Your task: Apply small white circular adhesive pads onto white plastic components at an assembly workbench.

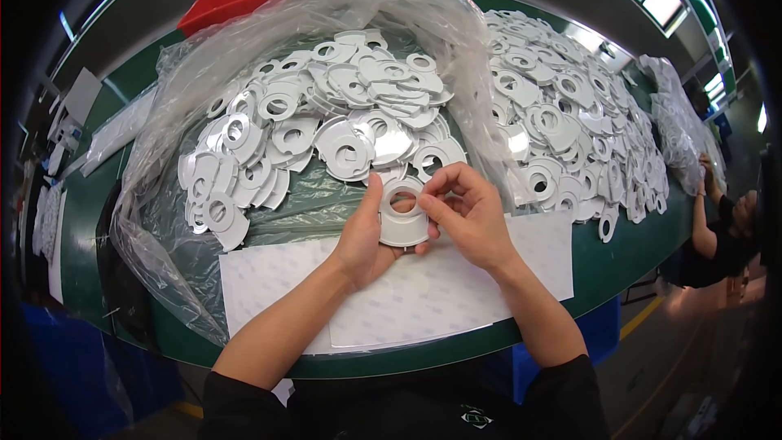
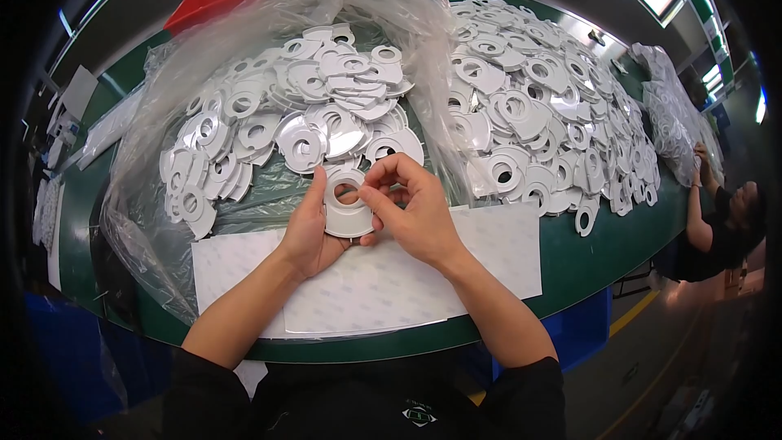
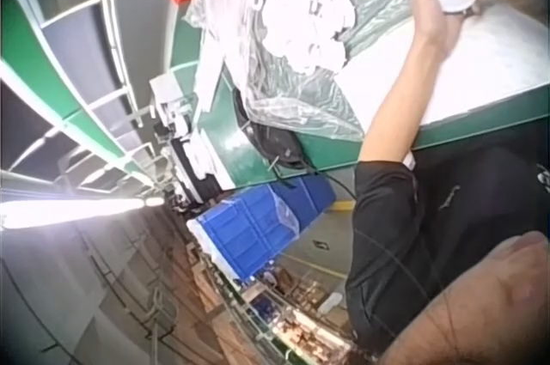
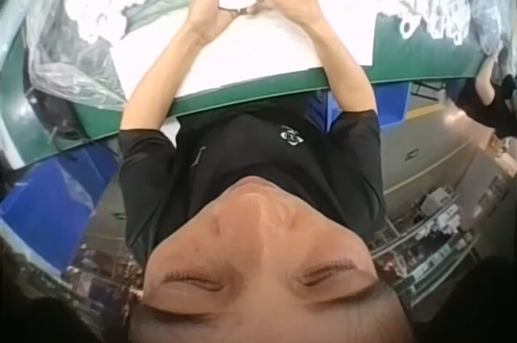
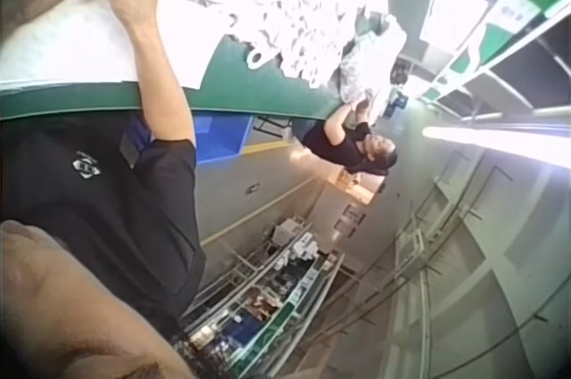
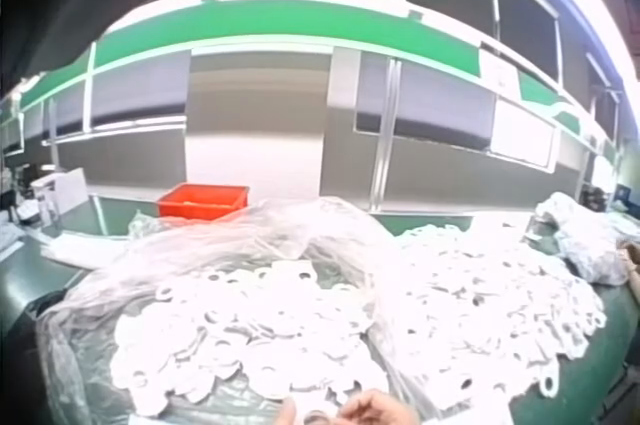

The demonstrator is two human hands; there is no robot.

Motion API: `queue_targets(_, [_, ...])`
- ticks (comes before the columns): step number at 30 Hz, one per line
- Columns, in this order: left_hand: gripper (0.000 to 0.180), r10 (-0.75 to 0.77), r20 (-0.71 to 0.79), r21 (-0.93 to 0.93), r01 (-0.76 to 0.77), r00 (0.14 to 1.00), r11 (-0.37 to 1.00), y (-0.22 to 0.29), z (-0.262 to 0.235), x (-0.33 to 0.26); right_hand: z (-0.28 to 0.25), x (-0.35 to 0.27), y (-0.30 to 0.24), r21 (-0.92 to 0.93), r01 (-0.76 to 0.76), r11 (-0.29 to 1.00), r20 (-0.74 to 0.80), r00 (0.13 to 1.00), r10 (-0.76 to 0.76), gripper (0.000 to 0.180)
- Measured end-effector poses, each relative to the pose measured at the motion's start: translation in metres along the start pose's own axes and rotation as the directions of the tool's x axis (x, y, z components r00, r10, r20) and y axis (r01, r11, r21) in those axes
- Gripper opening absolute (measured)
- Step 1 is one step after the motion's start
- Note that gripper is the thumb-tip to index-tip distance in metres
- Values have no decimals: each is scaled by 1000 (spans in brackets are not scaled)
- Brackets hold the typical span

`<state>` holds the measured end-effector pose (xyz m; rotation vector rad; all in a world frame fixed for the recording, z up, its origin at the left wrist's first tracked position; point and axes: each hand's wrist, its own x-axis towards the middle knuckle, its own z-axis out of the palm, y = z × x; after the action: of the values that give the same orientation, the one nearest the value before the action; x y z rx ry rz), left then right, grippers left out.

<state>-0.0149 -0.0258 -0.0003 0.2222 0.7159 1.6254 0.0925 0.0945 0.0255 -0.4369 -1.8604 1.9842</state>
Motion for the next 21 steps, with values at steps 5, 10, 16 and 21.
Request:
queue_targets(5, [68, 2, -12, 14, -2, 1000, 1000, 0, 1, 0, 0, -1, 1, -36, 6, 999, -7, 1000, -6, 11])
queue_targets(10, [67, 15, 6, -12, -15, 1000, 1000, 1, 4, 0, -1, -1, 2, -90, 41, 995, -7, 999, -42, 11])
queue_targets(16, [32, 40, 29, 26, -41, 999, 999, 0, 0, -2, -1, -2, 2, -136, 72, 988, -15, 997, -75, 11])
queue_targets(21, [25, 52, 21, 85, -54, 998, 995, -1, -5, 1, 4, -4, -3, -254, 85, 963, -64, 992, -105, 10])
